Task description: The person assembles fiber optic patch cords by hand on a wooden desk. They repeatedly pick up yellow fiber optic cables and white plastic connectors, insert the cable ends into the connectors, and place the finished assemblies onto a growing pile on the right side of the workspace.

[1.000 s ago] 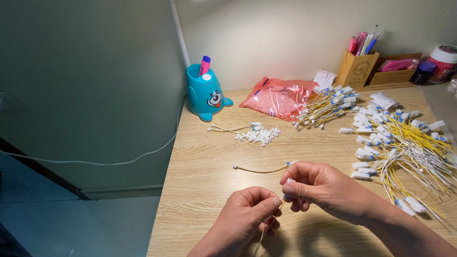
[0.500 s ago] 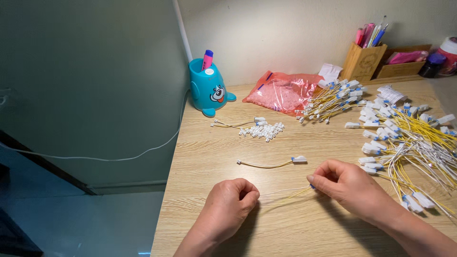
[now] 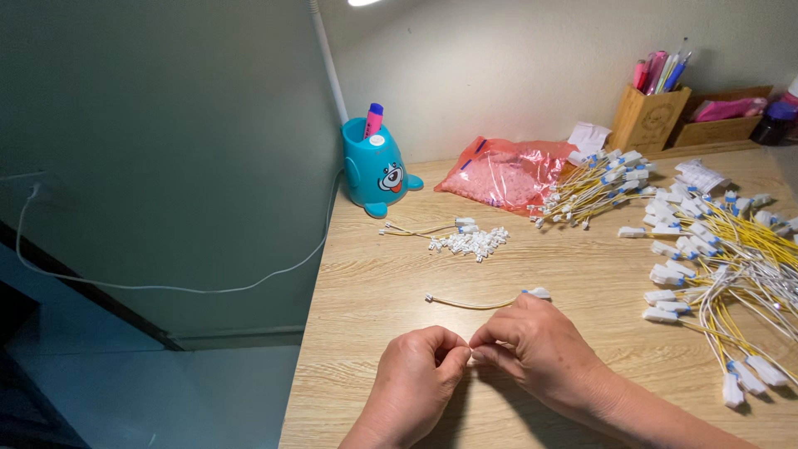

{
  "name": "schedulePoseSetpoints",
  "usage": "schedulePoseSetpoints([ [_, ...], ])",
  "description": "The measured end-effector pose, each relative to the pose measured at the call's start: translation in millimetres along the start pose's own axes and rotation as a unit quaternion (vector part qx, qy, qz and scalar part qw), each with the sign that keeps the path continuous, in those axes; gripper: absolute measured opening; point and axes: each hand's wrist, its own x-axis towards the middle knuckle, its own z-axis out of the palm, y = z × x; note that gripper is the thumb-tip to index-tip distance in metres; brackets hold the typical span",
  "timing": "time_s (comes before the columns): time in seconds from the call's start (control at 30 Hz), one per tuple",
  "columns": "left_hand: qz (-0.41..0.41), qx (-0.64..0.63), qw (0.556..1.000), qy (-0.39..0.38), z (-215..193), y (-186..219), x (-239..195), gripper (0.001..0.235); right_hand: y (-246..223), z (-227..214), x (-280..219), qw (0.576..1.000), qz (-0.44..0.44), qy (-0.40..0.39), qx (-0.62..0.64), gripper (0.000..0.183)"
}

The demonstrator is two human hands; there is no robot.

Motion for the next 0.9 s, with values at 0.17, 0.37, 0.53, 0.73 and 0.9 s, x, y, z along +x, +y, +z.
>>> schedulePoseSetpoints([
  [0.17,-0.057,-0.092,0.993,-0.041,-18,13,-1,0.009,13,12,-11,0.999,0.011,-0.017,0.034,0.010],
  [0.37,-0.082,-0.098,0.989,0.069,-59,25,42,0.015,10,17,-10,0.995,0.046,-0.004,0.085,0.011],
  [0.53,0.041,-0.006,0.996,0.082,-22,35,96,0.013,14,18,-11,0.991,0.050,0.038,0.114,0.011],
  [0.73,0.009,0.165,0.984,0.058,13,48,130,0.024,22,20,-12,0.982,0.100,0.043,0.153,0.009],
  [0.9,-0.028,0.180,0.981,0.066,18,55,131,0.019,16,17,-10,0.973,0.131,0.054,0.183,0.008],
])
